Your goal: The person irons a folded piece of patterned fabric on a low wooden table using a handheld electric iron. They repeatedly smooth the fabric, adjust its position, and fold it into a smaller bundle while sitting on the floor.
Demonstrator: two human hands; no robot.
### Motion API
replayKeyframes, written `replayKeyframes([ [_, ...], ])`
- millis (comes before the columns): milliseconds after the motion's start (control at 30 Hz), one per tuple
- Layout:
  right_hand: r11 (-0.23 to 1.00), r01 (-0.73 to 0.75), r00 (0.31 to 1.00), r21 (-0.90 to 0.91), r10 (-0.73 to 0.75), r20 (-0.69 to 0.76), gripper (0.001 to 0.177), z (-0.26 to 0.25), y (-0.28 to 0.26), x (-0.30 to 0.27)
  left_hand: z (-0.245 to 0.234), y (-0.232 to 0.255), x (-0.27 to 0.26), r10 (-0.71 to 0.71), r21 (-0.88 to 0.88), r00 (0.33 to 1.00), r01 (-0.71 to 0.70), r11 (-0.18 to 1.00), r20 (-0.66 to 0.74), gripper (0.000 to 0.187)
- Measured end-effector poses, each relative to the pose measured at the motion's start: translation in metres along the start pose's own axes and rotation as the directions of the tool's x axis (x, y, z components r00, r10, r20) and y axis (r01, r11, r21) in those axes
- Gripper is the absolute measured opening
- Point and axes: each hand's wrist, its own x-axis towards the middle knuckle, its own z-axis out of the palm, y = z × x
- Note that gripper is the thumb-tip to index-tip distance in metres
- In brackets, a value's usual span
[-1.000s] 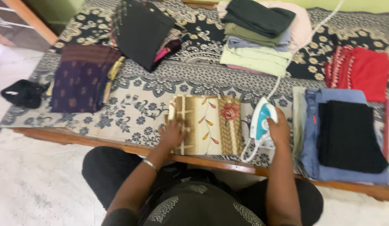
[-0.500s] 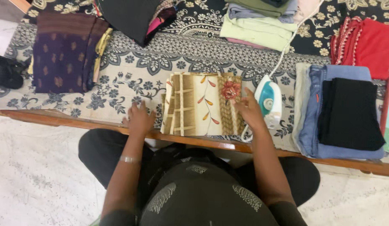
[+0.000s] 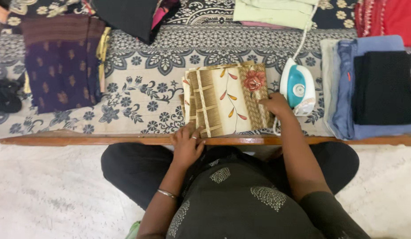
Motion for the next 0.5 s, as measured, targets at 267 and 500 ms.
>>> replayKeyframes([
  [267, 0.952, 0.014, 0.980, 0.305, -0.073, 0.183, 0.047, -0.014, -0.010, -0.010, 0.003, -0.018, -0.008, -0.096, -0.234, 0.992, 0.076, 0.969, -0.079, 0.055],
  [500, 0.715, -0.266, 0.921, 0.647, -0.009, 0.388, 0.044, -0.024, -0.033, 0.002, -0.002, -0.014, -0.005, -0.114, -0.238, 0.992, 0.099, 0.966, -0.049, 0.056],
])
